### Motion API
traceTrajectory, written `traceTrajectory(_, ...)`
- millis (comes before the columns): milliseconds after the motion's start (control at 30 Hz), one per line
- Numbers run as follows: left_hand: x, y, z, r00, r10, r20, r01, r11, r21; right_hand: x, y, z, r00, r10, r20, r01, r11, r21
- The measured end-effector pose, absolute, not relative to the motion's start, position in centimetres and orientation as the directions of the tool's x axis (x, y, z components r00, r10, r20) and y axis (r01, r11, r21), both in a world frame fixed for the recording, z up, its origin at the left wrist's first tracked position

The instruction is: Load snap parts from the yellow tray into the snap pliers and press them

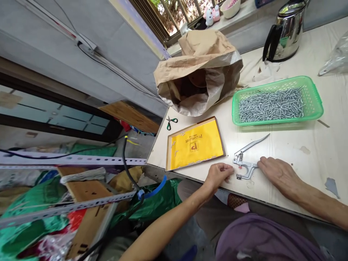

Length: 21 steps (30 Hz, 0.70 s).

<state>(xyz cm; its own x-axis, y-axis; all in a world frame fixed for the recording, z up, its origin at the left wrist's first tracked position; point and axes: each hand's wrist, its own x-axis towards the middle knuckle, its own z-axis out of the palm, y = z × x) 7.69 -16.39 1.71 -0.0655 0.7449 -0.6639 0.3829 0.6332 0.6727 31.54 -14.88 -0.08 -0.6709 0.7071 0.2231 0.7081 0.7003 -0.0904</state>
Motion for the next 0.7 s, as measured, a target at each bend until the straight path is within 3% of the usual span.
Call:
traceTrajectory(100,8.9,-16.0,2.0,-0.084,0.692,-0.717,0.26,0.71,0.655,31.4,-15.0,-0.3,-0.666,0.702,0.254,0.716,0.697,-0.047)
traceTrajectory(300,9.9,-15.7,2.5,-0.083,0.577,-0.813,0.217,0.806,0.55,31.4,-15.0,-0.2,-0.679,0.707,0.197,0.711,0.701,-0.064)
traceTrajectory(700,10.8,-14.2,3.9,-0.084,0.506,-0.858,0.351,0.821,0.45,31.1,-15.3,-0.3,-0.653,0.732,0.196,0.749,0.662,0.02)
